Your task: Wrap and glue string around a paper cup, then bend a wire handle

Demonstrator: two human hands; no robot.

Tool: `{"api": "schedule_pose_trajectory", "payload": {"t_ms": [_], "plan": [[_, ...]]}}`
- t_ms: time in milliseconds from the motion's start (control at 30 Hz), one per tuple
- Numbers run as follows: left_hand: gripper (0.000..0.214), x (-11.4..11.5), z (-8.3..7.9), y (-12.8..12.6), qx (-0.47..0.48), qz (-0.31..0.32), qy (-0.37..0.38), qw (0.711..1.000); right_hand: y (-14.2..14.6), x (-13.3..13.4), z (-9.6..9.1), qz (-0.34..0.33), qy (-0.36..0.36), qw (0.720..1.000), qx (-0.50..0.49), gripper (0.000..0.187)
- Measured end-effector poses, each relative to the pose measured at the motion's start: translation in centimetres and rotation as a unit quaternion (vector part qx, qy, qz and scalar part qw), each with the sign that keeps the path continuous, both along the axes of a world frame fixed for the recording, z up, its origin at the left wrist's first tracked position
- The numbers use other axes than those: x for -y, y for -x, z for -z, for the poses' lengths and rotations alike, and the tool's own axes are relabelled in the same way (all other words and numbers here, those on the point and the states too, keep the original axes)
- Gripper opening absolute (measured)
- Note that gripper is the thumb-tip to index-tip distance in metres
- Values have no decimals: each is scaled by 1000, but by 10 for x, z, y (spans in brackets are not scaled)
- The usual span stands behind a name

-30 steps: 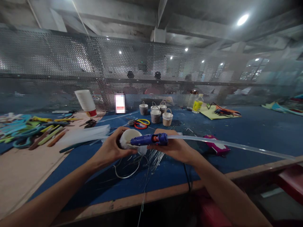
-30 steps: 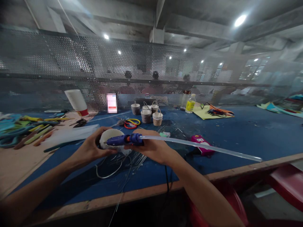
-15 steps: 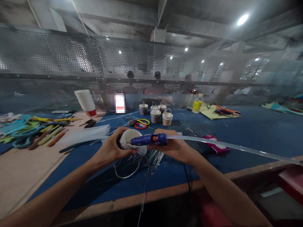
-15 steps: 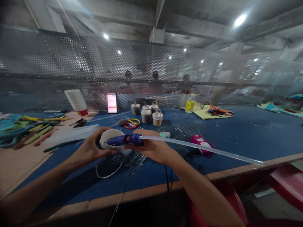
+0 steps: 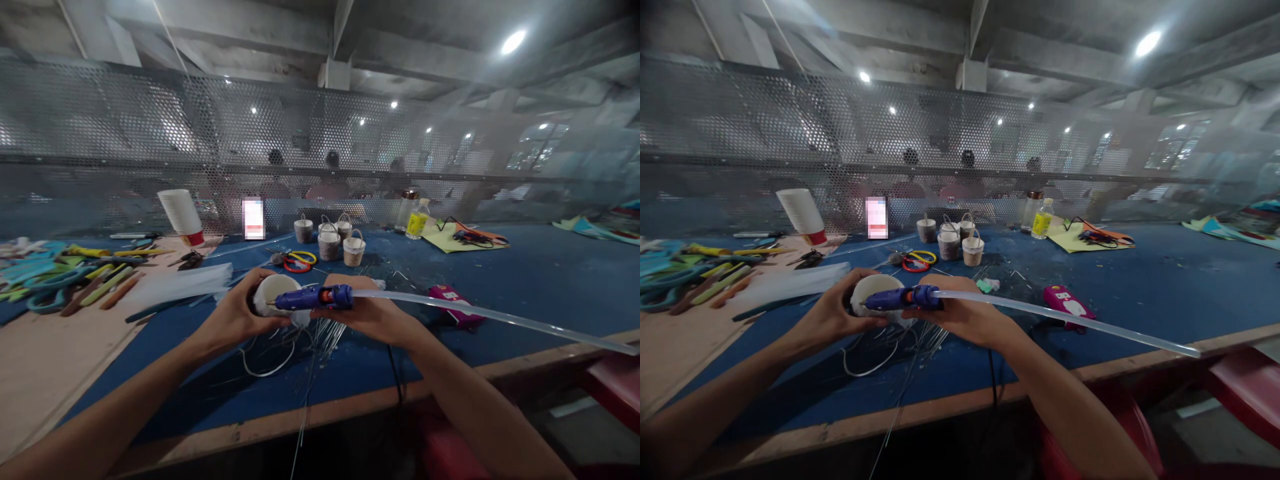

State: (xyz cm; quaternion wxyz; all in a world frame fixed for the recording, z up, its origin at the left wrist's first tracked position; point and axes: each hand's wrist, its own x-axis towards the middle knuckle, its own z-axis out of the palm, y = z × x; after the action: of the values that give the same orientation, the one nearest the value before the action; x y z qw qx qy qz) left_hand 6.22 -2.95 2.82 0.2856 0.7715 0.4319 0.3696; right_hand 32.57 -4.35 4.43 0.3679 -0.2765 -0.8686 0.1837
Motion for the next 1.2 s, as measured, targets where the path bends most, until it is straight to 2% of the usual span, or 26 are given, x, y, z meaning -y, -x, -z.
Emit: {"api": "schedule_pose_trajectory", "payload": {"t_ms": [233, 533, 1200], "plan": [[64, -4, 7, 2, -2, 1, -3, 1000, 1, 3, -4, 5, 26, 1000, 11, 24], [67, 0, 1, -1, -4, 0, 14, 1000, 0, 4, -6, -5, 48, 999, 9, 24], [66, -5, 8, 2, -1, 7, 6, 1000, 0, 6, -8, -4, 74, 997, 7, 24]]}}
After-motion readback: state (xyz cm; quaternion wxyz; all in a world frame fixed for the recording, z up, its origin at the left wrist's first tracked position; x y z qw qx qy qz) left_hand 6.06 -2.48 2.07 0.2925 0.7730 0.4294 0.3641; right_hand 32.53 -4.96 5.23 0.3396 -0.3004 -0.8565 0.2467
